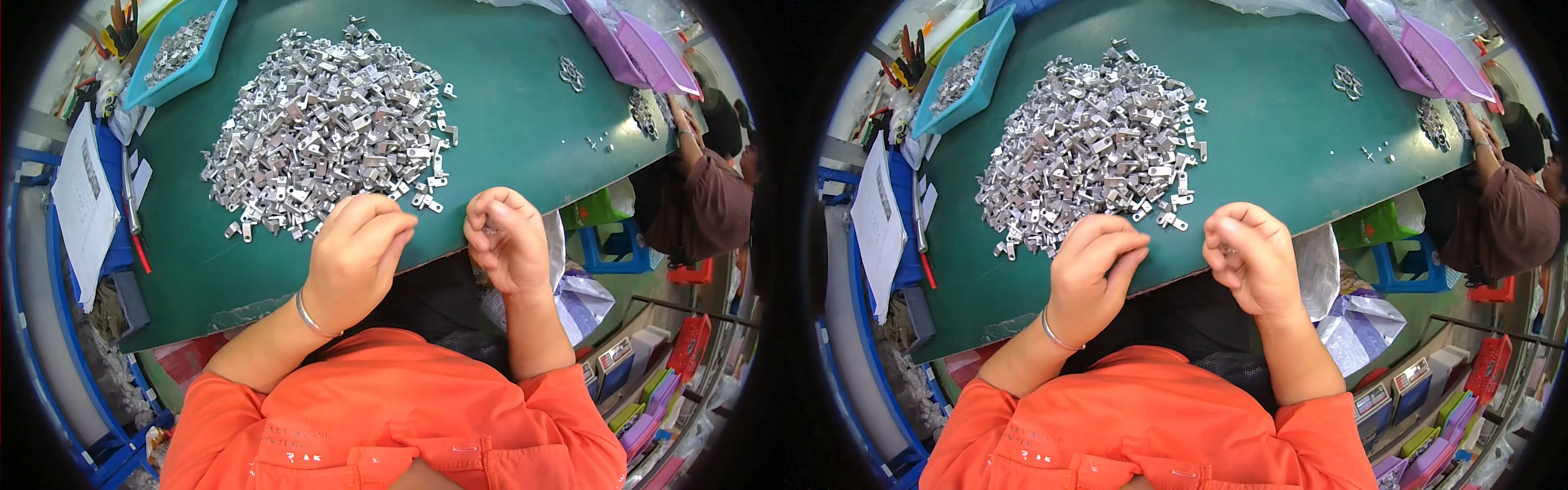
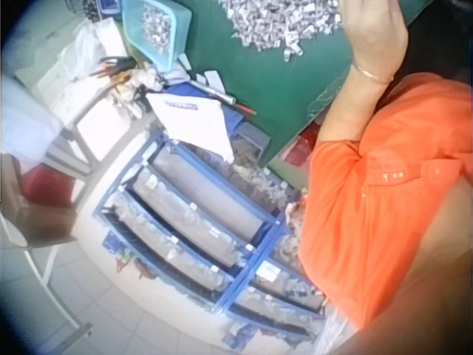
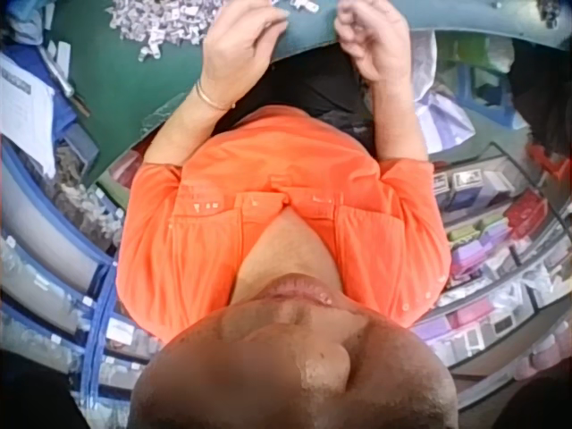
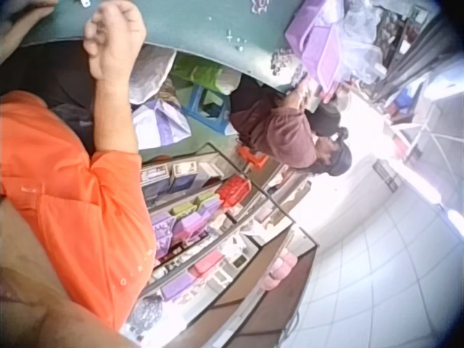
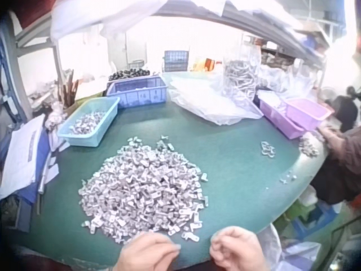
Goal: The person sits at a green table and repeatedly picks up small silver metal brackets and circular metal rings, joining them by hand. They place the assembled units into a growing pile on the table and occasionally shift the pile to continue working.
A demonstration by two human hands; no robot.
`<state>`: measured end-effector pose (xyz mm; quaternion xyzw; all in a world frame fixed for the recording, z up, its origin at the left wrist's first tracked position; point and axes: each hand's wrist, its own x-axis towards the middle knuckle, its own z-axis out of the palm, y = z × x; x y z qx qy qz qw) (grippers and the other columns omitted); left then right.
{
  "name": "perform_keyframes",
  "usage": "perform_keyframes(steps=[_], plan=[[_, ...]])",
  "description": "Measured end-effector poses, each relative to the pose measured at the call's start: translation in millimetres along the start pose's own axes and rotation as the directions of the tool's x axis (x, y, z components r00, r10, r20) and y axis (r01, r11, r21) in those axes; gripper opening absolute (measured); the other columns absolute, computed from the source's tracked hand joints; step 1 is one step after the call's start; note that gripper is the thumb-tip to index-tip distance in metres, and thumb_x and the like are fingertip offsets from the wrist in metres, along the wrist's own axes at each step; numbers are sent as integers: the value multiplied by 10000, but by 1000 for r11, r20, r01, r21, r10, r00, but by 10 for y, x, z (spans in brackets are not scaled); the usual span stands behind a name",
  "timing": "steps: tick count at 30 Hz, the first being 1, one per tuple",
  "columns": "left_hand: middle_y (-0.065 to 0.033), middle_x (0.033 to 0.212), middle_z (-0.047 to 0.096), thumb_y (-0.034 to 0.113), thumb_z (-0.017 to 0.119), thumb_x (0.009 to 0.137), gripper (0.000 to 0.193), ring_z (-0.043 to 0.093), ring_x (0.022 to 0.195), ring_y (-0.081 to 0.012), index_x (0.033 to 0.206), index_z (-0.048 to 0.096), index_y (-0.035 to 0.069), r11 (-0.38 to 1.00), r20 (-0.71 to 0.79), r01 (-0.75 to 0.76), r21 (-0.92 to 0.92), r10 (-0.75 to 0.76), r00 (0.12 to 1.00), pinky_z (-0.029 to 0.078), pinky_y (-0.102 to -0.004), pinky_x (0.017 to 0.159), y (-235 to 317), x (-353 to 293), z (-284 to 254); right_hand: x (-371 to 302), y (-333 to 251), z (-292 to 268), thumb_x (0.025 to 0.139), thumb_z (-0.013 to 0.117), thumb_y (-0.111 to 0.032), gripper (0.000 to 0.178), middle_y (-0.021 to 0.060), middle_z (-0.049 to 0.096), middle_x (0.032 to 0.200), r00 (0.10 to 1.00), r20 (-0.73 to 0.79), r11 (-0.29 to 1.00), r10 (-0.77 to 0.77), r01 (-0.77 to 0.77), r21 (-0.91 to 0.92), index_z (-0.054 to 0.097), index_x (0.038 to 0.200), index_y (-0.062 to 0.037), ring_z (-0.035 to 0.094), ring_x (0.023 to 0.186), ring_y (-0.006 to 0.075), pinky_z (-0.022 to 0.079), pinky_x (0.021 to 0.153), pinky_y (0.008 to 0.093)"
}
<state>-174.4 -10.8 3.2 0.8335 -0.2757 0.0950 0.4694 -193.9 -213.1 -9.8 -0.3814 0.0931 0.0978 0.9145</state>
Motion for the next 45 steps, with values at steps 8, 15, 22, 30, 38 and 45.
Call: perform_keyframes(steps=[8, 15, 22, 30, 38, 45], plan=[[-43, 896, 584, 12, 688, 676, 276, 576, 795, -238, 948, 648, 40, 897, 126, -154, 414, 111, 986, 428, -342, 636, -86, 218, 197, 132, 179, 183, 780, 659, -61, 109, 92, 522, 752, 797, 466, -297, -385, 371, -880, 598, 862, -22, 597, 669, 294, 488, 570, 390], [-62, 873, 593, -17, 651, 668, 144, 588, 755, -246, 796, 614, 38, 911, 146, -186, 368, 141, 979, 454, -345, 655, -141, 206, 141, 57, -42, 74, 859, 626, -57, 83, 43, 618, 719, 949, 159, 471, -272, 275, -838, 656, 842, 19, 562, 648, 137, 460, 577, 274], [-82, 851, 594, -50, 652, 683, 148, 595, 753, -261, 814, 620, 11, 934, 112, -195, 298, 169, 979, 484, -349, 656, -125, 179, 146, 35, -156, -85, 864, 633, -86, 107, 36, 595, 694, 977, 208, 998, 40, -31, -51, 636, 879, 20, 458, 542, 48, 320, 437, 177], [-99, 902, 611, -66, 651, 765, 130, 638, 763, -211, 886, 638, -20, 990, 51, 26, -137, -19, 999, 521, -283, 661, -170, 178, 77, 347, 62, 58, 771, 683, -63, 176, 89, 582, 764, 777, 470, -83, -418, 483, -872, 663, 945, -66, 604, 656, 246, 488, 597, 337], [-125, 912, 659, 6, 580, 890, 128, 671, 795, -177, 1014, 588, -23, 233, 339, 495, -837, -489, 804, 559, -264, 699, -201, 221, 0, 307, -114, 91, 865, 653, -126, 139, 23, 604, 693, 996, -91, 820, -20, -35, -571, 671, 900, 7, 489, 544, 56, 370, 480, 201], [-129, 901, 660, 15, 581, 892, 132, 678, 783, -184, 1019, 577, -22, 123, 392, 493, -861, -456, 799, 571, -261, 684, -204, 226, 1, 220, -22, 84, 900, 612, -108, 155, 32, 594, 672, 999, 11, 932, -31, 33, -361, 657, 918, 39, 432, 486, 40, 306, 422, 177]])
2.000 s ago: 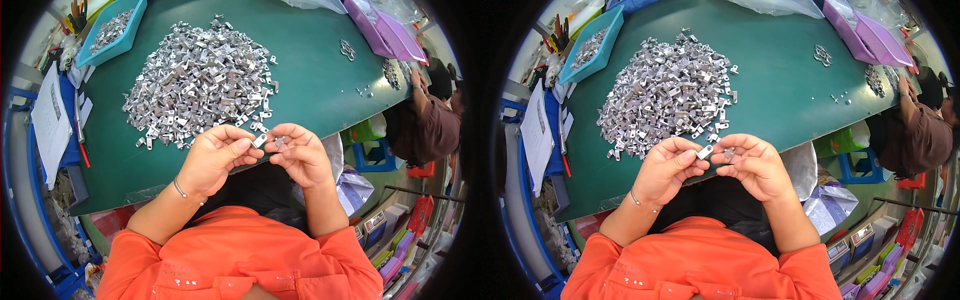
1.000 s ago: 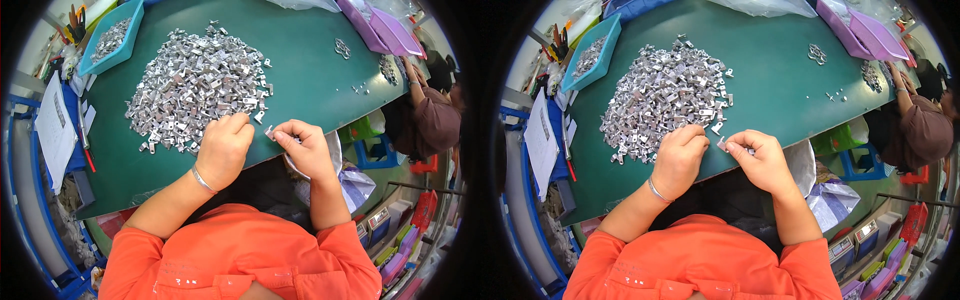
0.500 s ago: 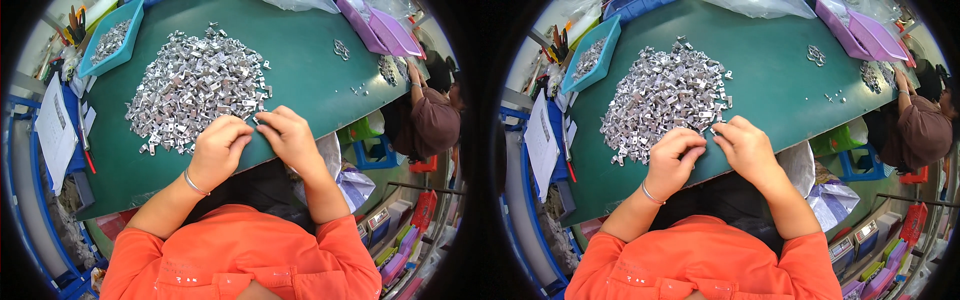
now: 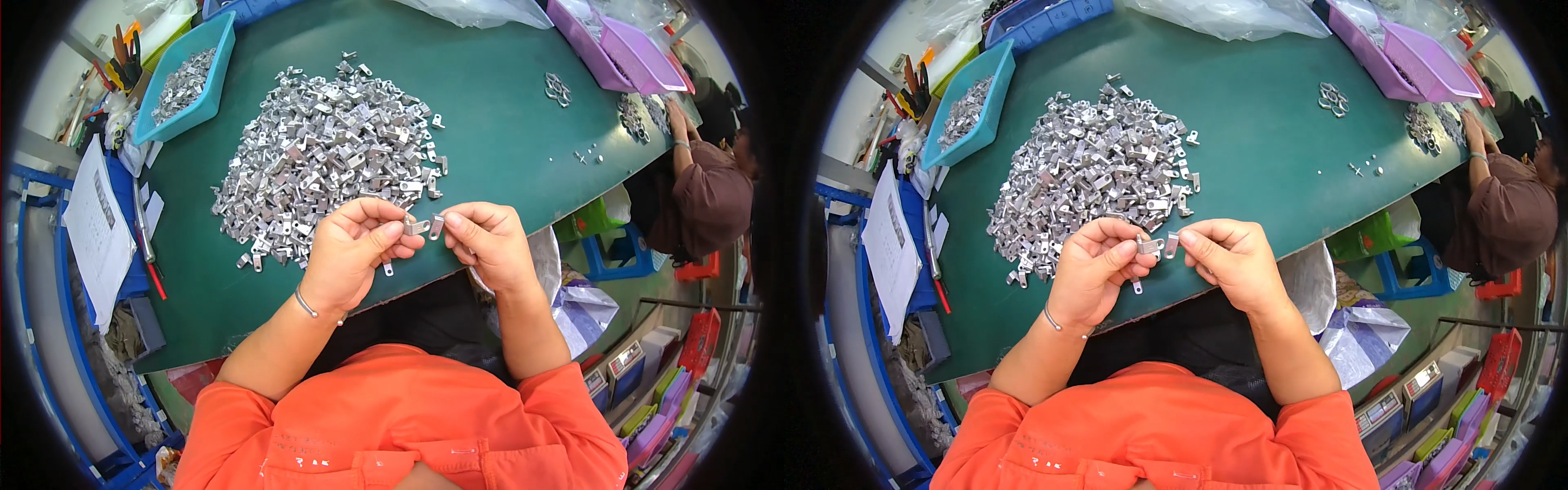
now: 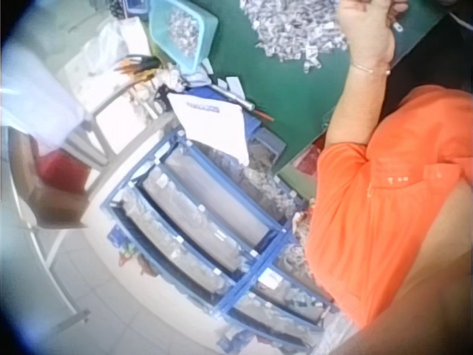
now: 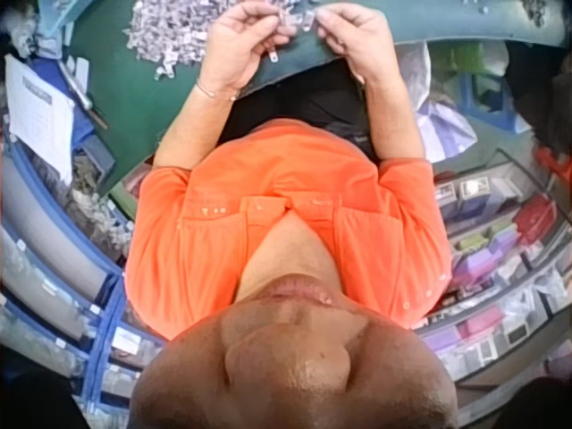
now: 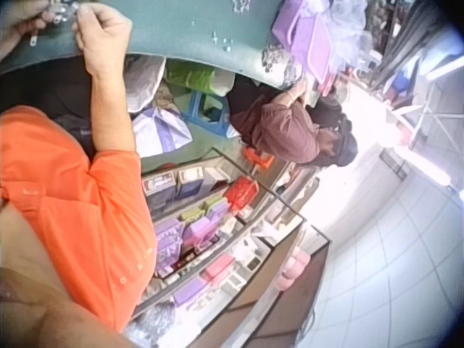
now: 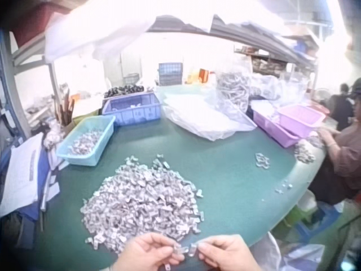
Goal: The person sits at a green table and repeatedly picks up small silver metal brackets and circular metal rings, joining them by hand. They place the assembled units into a growing pile on the table and occasionally shift the pile to continue working.
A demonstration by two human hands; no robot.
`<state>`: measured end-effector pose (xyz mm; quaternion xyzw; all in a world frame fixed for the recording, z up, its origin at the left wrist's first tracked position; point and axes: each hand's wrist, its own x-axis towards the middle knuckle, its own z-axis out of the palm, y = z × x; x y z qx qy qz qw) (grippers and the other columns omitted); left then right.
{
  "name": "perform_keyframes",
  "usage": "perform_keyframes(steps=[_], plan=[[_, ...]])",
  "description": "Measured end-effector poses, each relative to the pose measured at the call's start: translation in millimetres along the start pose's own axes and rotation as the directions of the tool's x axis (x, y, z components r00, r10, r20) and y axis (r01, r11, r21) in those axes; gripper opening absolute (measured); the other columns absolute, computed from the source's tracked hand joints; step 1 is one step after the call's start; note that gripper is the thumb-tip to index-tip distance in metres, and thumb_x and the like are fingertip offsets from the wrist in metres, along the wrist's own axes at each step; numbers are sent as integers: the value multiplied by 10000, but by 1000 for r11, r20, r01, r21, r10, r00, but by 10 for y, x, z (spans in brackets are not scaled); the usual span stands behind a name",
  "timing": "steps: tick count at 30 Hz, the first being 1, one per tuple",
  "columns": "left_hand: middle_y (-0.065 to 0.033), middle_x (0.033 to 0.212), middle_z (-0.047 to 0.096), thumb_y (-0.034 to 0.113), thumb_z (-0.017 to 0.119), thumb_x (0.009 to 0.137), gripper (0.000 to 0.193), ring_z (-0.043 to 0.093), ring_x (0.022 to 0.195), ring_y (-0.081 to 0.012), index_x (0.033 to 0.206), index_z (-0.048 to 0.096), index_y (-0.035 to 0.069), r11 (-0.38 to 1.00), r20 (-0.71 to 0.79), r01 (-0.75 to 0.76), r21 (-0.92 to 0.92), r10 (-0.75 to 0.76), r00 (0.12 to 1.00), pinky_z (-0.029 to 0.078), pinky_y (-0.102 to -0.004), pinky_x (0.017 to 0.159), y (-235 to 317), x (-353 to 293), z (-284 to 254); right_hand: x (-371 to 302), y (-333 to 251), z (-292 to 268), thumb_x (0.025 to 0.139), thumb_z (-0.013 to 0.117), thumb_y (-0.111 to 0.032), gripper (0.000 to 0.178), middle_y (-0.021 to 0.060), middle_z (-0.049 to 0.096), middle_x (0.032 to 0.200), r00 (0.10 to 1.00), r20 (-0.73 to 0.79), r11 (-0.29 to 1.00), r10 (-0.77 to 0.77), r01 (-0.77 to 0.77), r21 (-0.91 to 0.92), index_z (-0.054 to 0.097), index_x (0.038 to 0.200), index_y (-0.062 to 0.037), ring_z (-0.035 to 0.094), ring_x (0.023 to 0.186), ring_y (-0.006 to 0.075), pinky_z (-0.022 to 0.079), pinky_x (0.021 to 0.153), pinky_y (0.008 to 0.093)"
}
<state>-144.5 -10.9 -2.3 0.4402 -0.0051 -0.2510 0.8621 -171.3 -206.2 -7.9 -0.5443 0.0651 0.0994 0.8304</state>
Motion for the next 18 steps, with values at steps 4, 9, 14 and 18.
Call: perform_keyframes(steps=[4, 9, 14, 18], plan=[[-132, 912, 655, -4, 591, 880, 118, 680, 797, -206, 996, 584, -27, 998, 18, -34, 51, 33, 999, 571, -277, 694, 3, -10, 11, 9, 61, -37, 920, 581, -142, 181, 52, 602, 713, 992, 116, 987, -40, 22, 157, 635, 960, 26, 454, 483, 61, 295, 397, 183], [-46, 899, 609, -45, 686, 781, 112, 588, 676, -101, 872, 640, 2, 757, 168, -417, 503, 388, 906, 477, -204, 593, -143, -67, 89, -74, 43, 158, 937, 552, -219, 229, 73, 597, 745, 961, 203, 928, 187, -240, 285, 589, 995, 0, 474, 458, 86, 280, 353, 186], [-41, 915, 517, -62, 662, 803, 120, 500, 715, -68, 894, 617, 1, 463, 133, -503, 730, 626, 769, 412, -186, 633, -26, -61, 43, 118, 30, 137, 808, 710, -115, 137, 54, 619, 708, 920, -93, 706, -381, 225, -671, 624, 817, -9, 574, 584, 144, 459, 525, 272], [-39, 887, 543, -69, 665, 788, 118, 497, 682, -71, 867, 620, 6, 359, 147, -511, 781, 689, 709, 410, -191, 592, 98, -59, 17, 303, 50, 78, 785, 704, -98, 116, 101, 605, 732, 807, 131, 234, -575, 316, -919, 635, 833, -18, 582, 612, 227, 480, 582, 307]])
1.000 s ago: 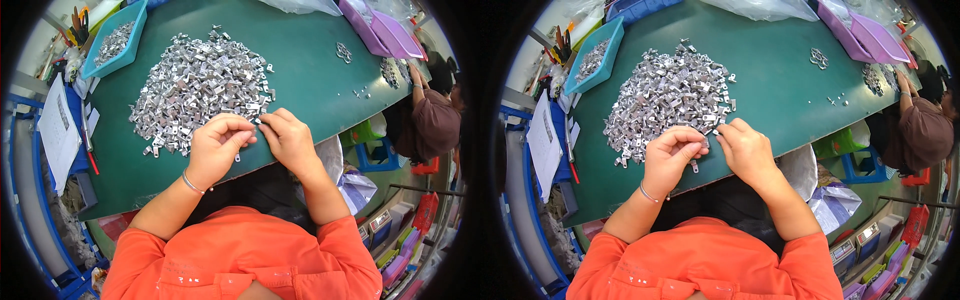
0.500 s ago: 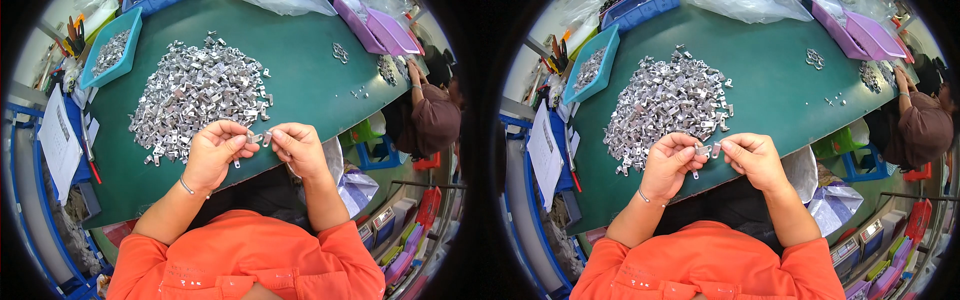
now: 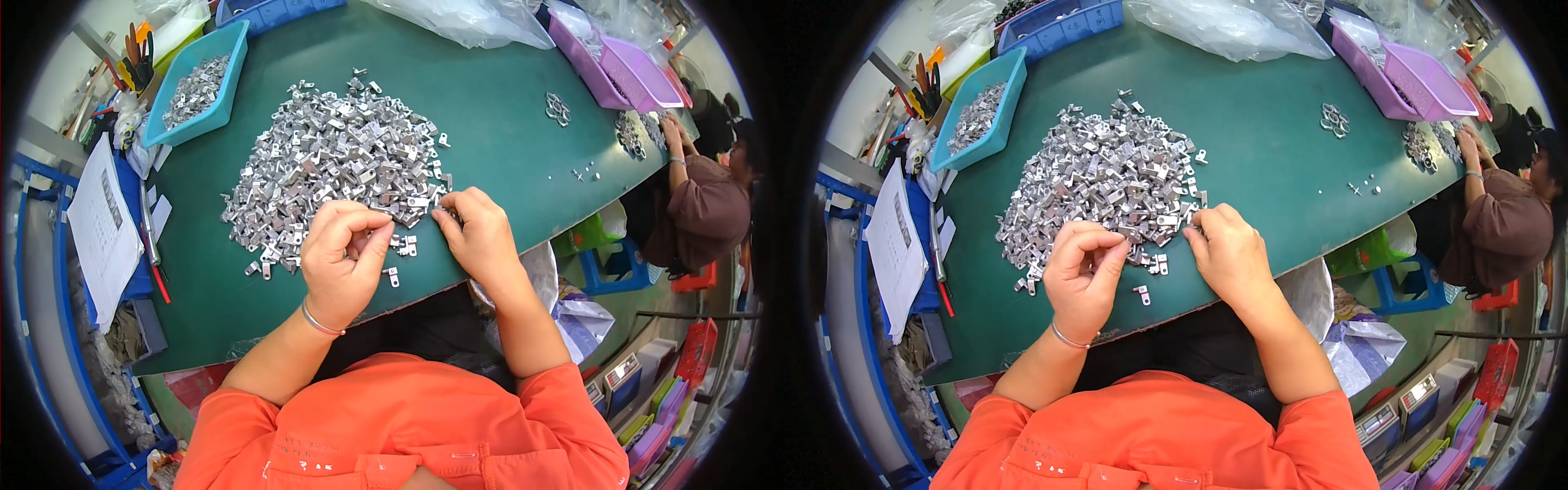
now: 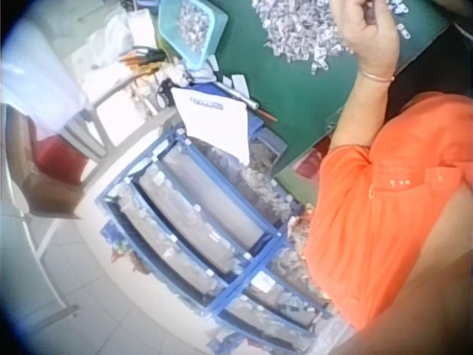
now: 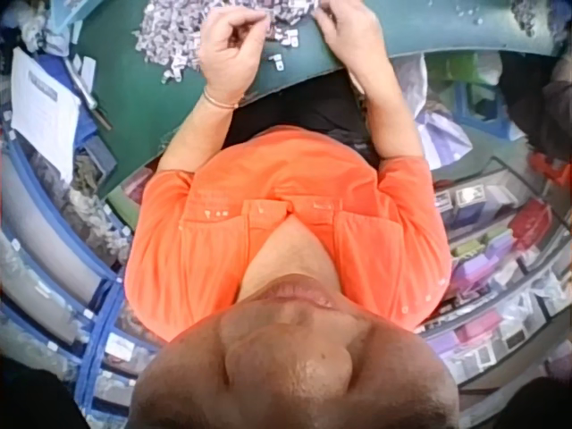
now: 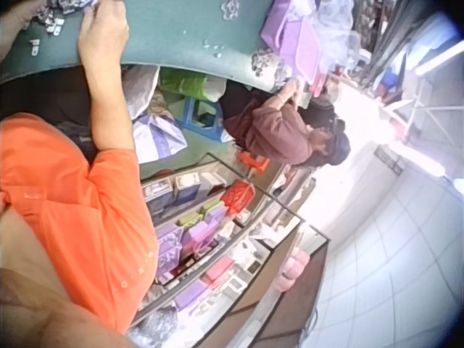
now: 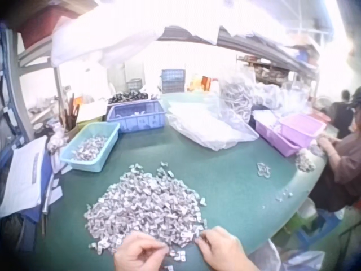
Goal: The person sits at a green table and repeatedly picks up small silver metal brackets and circular metal rings, joining them by hand. They place the assembled units into a growing pile on the table and occasionally shift the pile to continue working.
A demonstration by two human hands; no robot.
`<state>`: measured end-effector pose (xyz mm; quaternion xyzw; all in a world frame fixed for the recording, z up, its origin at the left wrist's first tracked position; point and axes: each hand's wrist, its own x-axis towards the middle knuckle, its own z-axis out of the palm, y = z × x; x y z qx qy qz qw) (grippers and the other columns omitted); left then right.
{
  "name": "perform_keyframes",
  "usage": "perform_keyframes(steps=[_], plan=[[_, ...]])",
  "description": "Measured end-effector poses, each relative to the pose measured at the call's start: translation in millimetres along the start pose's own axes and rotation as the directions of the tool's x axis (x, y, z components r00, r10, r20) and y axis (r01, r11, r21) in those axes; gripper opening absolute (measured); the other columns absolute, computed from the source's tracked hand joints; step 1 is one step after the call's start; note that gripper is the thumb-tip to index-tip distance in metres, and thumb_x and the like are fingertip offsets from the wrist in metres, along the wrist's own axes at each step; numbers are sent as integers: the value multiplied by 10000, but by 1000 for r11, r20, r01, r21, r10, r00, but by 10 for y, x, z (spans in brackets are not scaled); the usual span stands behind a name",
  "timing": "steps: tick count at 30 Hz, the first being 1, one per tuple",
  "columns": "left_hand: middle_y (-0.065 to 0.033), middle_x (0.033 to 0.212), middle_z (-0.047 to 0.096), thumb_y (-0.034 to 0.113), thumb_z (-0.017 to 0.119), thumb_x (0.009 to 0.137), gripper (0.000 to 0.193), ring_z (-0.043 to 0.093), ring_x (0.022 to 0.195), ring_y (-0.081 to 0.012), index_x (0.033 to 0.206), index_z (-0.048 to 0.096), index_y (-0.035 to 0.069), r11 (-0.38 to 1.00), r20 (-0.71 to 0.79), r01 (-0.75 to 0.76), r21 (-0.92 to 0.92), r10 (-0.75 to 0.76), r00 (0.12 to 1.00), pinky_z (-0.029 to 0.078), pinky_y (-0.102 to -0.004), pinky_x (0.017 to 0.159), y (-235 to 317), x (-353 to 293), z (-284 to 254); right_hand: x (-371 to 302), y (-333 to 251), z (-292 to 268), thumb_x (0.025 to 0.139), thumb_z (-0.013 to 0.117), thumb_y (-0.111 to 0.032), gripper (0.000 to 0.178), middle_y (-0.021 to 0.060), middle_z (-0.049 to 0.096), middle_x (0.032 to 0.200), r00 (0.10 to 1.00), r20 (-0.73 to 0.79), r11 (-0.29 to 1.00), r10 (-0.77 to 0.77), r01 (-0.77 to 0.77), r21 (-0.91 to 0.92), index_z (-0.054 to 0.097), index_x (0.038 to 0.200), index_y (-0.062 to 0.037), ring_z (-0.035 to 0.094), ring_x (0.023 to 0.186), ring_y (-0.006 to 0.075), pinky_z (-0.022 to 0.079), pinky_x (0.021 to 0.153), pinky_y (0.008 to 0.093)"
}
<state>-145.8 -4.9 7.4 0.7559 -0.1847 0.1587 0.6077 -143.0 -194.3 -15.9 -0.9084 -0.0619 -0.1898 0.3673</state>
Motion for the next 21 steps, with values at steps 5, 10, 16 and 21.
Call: perform_keyframes(steps=[5, 10, 16, 21], plan=[[-75, 876, 602, -54, 673, 757, 109, 562, 723, -138, 829, 626, 13, 876, 31, -209, 435, 218, 976, 456, -238, 599, -48, 294, -460, -3, 33, -209, 865, 657, -135, 130, 35, 602, 708, 793, 396, 458, 463, -596, 660, 637, 845, -8, 509, 503, 99, 403, 463, 213], [-67, 926, 601, -27, 647, 791, 86, 575, 779, -142, 868, 627, 6, 832, -52, -110, 544, 164, 985, 466, -245, 670, -432, 399, -778, -60, 52, -241, 906, 613, -152, 146, 24, 592, 709, 742, 561, 65, 367, -622, 780, 627, 901, -7, 436, 458, 56, 294, 390, 177], [-61, 894, 603, -1, 668, 776, 103, 580, 747, -152, 875, 641, 4, 914, -123, 14, 405, 40, 992, 471, -253, 666, -474, 373, -772, -119, 139, -195, 948, 510, -210, 237, 103, 571, 759, 825, 557, -265, 101, -517, 814, 585, 953, 15, 412, 450, 82, 282, 379, 179], [-47, 931, 598, 15, 657, 808, 85, 552, 740, -104, 891, 643, 8, 910, -87, -43, 412, 86, 993, 438, -214, 641, -526, 372, -797, 2, 47, -97, 859, 639, -99, 124, 88, 606, 762, 822, 442, 379, 359, -561, 736, 623, 923, 6, 517, 578, 128, 358, 420, 218]])
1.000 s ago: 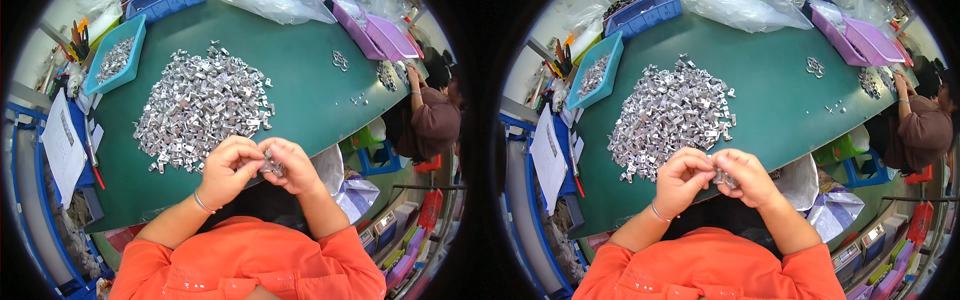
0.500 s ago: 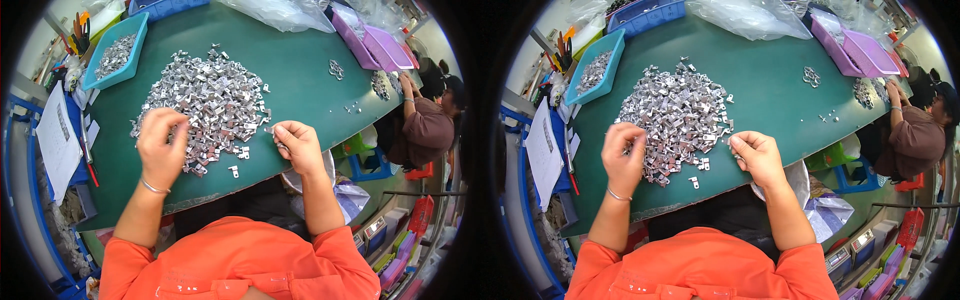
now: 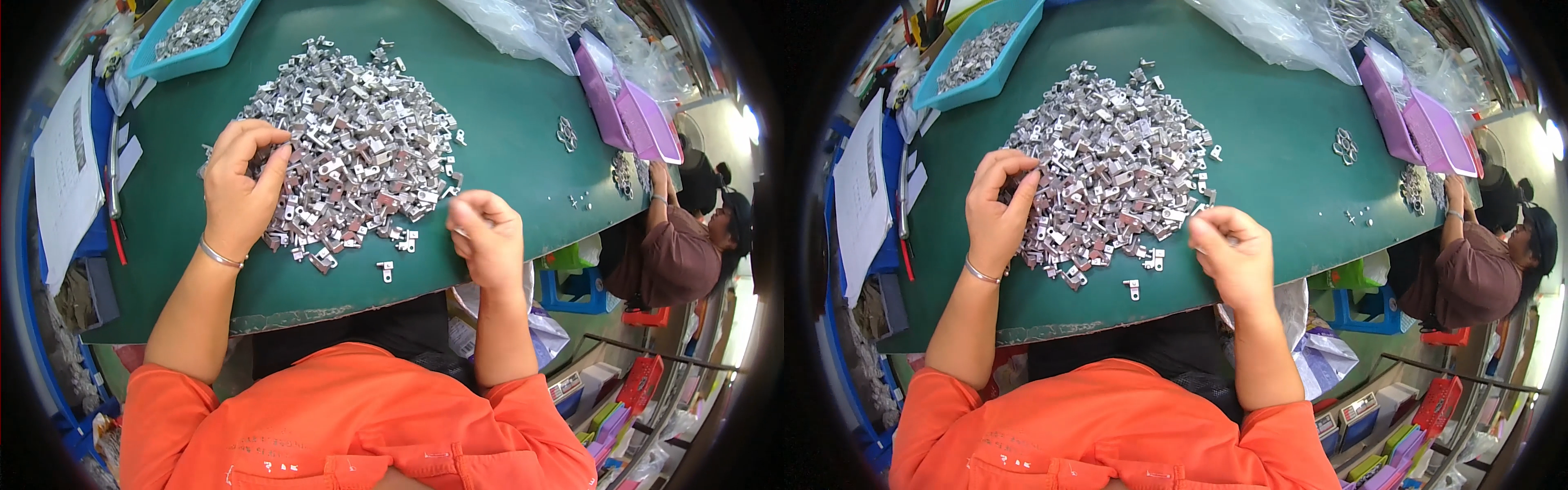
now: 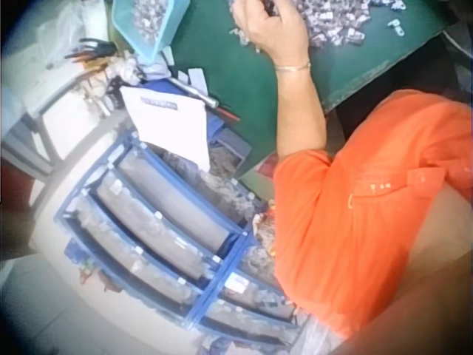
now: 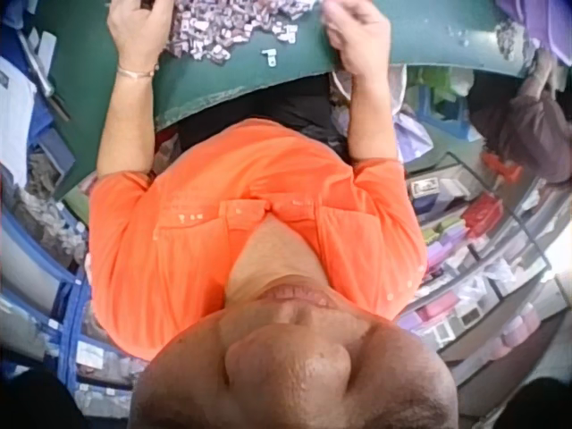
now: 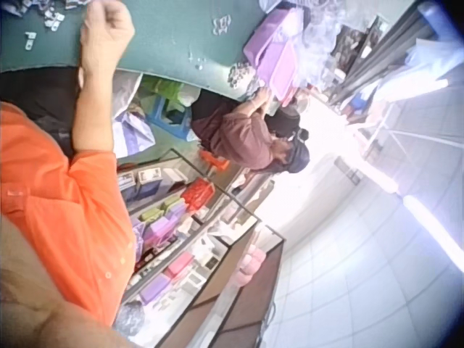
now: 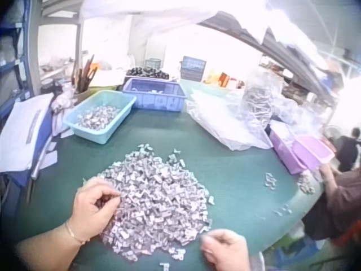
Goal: The person sits at a green table and repeatedly picks up small silver metal brackets and circular metal rings, joining them by hand. They place the assembled units into a growing pile on the table and occasionally shift the pile to continue working.
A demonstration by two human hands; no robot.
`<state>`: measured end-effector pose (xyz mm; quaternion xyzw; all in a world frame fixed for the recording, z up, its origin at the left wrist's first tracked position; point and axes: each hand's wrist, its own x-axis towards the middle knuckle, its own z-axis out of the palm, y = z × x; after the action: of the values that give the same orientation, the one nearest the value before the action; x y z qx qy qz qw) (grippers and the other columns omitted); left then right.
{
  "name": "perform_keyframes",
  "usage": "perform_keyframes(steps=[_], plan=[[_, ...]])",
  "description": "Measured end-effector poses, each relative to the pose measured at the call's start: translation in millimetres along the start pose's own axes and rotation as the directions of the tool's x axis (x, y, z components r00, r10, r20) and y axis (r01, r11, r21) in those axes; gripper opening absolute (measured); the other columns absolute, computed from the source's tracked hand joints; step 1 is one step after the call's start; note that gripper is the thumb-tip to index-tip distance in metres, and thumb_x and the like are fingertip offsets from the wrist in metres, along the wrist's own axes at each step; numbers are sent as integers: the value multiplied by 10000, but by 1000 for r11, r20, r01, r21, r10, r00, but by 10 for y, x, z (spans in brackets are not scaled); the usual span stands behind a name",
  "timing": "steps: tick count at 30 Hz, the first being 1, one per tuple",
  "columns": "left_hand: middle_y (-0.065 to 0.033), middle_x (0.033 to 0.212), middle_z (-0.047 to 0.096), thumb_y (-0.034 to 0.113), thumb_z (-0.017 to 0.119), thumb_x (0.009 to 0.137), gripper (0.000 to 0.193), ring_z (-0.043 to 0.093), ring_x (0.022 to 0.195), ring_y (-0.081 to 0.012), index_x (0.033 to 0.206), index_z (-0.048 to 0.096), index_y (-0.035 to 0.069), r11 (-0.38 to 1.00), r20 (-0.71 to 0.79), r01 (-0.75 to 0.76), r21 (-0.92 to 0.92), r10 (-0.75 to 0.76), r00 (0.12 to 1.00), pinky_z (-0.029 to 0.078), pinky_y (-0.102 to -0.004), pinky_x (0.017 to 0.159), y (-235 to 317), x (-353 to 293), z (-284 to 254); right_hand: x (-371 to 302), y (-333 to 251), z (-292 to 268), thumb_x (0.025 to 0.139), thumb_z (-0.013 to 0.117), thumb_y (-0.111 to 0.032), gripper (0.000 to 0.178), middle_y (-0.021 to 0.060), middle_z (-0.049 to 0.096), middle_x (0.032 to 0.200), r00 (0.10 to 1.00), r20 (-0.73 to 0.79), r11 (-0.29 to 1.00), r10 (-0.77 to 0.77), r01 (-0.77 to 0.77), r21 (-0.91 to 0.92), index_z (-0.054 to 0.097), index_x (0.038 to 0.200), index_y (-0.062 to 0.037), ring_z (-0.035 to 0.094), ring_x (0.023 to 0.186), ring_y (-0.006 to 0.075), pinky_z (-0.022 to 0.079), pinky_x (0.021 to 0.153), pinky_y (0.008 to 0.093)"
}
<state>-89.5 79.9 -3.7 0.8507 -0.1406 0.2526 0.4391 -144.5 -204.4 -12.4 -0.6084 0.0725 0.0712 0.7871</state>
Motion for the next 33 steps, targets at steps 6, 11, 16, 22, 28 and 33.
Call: perform_keyframes(steps=[6, 11, 16, 22, 28, 33], plan=[[-45, 925, 599, 21, 655, 811, 82, 557, 755, -108, 891, 639, 9, 1000, -5, 31, 4, -31, 1000, 435, -213, 646, -10, -16, -38, 62, 21, 282, 774, 704, -29, 145, 96, 617, 788, 883, 103, 510, -459, 356, -783, 628, 895, -2, 578, 661, 196, 471, 620, 286], [-71, 899, 612, 8, 660, 776, 95, 597, 788, -172, 869, 642, 8, 998, -7, 63, -20, -64, 998, 477, -261, 700, 6, 6, -11, 32, 98, 196, 794, 686, -29, 118, 112, 621, 793, 884, 43, 577, -466, 340, -742, 609, 874, 10, 581, 661, 195, 479, 618, 293], [-68, 900, 617, 8, 660, 782, 88, 601, 798, -172, 868, 643, 11, 999, -14, 51, -10, -51, 999, 479, -260, 704, 12, -2, -7, 27, 77, 110, 871, 627, -55, 92, 57, 617, 775, 959, -167, 889, -230, 137, -436, 606, 925, 15, 529, 561, 102, 416, 515, 210], [-47, 928, 608, 23, 652, 815, 79, 573, 782, -125, 892, 640, 12, 1000, 1, 10, 13, -10, 1000, 453, -224, 680, -29, -3, -9, 12, -83, -343, 925, 438, -192, 238, 132, 551, 828, 991, 106, 706, 82, -132, 696, 565, 958, 7, 428, 533, 128, 290, 361, 194], [-34, 945, 600, 30, 646, 832, 76, 553, 769, -92, 904, 637, 10, 1000, 12, 12, 13, -12, 1000, 438, -203, 666, -40, -8, -11, -27, -113, -227, 848, 667, -144, 150, 60, 558, 688, 971, -150, 931, -187, 126, -343, 616, 863, -4, 519, 552, 135, 396, 448, 262], [-54, 902, 614, 22, 655, 799, 77, 590, 791, -151, 874, 641, 9, 998, 5, 67, -15, -67, 998, 466, -244, 696, 11, 2, 7, -151, -42, -97, 784, 707, -91, 121, 112, 601, 715, 887, 169, 363, -431, 341, -867, 641, 850, -14, 594, 630, 206, 471, 584, 297]])
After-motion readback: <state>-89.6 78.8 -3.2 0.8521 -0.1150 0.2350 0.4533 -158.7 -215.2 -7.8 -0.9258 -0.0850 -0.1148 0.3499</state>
